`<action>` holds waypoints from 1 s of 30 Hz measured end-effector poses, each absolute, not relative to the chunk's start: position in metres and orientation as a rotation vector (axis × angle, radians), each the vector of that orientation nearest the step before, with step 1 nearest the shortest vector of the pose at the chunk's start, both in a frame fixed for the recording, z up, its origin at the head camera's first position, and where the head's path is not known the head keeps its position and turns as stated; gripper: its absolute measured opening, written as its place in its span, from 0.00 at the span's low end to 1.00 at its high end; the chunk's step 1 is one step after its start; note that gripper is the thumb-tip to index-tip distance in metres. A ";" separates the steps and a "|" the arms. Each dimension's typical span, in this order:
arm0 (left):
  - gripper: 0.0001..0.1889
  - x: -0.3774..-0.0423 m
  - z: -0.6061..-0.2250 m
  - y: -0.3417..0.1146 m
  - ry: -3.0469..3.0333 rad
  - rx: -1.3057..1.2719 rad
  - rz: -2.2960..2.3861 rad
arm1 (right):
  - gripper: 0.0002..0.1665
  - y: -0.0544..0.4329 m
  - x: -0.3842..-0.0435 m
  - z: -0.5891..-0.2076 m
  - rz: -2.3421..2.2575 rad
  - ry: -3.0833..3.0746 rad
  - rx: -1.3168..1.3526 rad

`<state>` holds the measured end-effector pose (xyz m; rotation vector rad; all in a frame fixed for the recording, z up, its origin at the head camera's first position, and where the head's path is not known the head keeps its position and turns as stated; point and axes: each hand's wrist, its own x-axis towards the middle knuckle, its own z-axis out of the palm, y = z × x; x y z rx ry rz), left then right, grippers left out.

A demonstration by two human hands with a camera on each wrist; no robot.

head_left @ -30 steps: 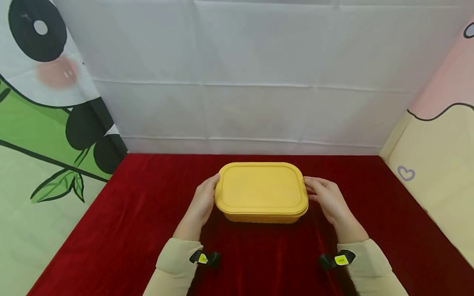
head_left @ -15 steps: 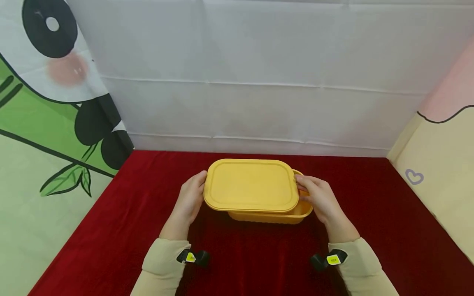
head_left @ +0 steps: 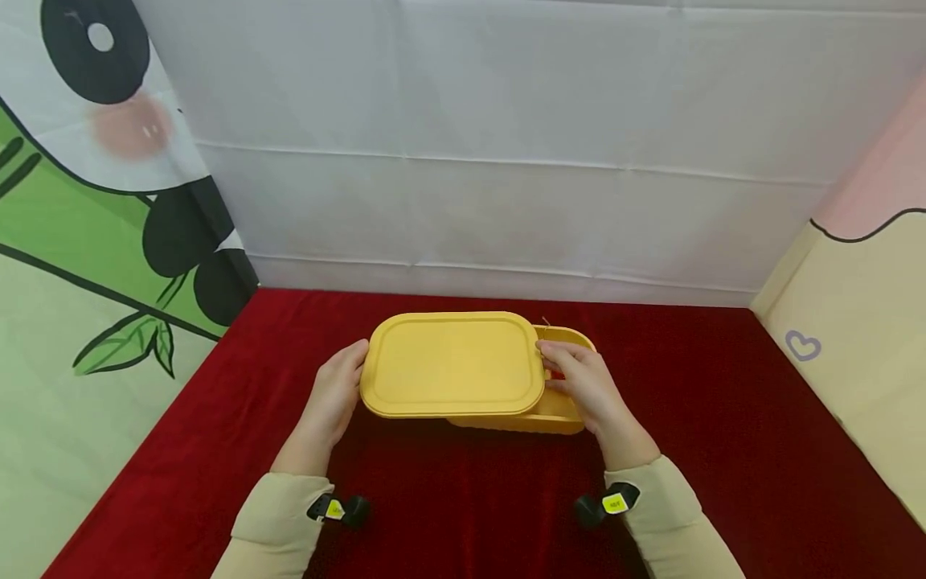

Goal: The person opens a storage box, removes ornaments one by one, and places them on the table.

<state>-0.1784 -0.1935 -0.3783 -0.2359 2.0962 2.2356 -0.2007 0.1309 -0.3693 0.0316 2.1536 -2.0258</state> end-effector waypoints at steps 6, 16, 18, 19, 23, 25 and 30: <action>0.34 -0.174 -0.378 -0.207 2.152 -0.300 2.177 | 0.25 0.117 -0.202 -0.374 -2.009 2.162 -0.029; 0.35 -0.170 -0.378 -0.226 2.272 -0.395 2.091 | 0.24 0.099 -0.205 -0.374 -1.991 2.145 -0.085; 0.36 -0.169 -0.377 -0.229 2.299 -0.422 2.070 | 0.24 0.095 -0.204 -0.373 -1.990 2.140 -0.100; 0.36 -0.169 -0.376 -0.231 2.306 -0.434 2.065 | 0.24 0.093 -0.205 -0.373 -1.991 2.137 -0.105; 0.36 -0.167 -0.375 -0.238 2.344 -0.484 2.035 | 0.23 0.085 -0.205 -0.374 -1.990 2.129 -0.132; 0.36 -0.166 -0.374 -0.241 2.370 -0.500 2.010 | 0.23 0.081 -0.206 -0.375 -1.996 2.114 -0.136; 0.37 -0.165 -0.371 -0.251 2.417 -0.526 1.934 | 0.23 0.070 -0.205 -0.378 -2.035 2.065 -0.154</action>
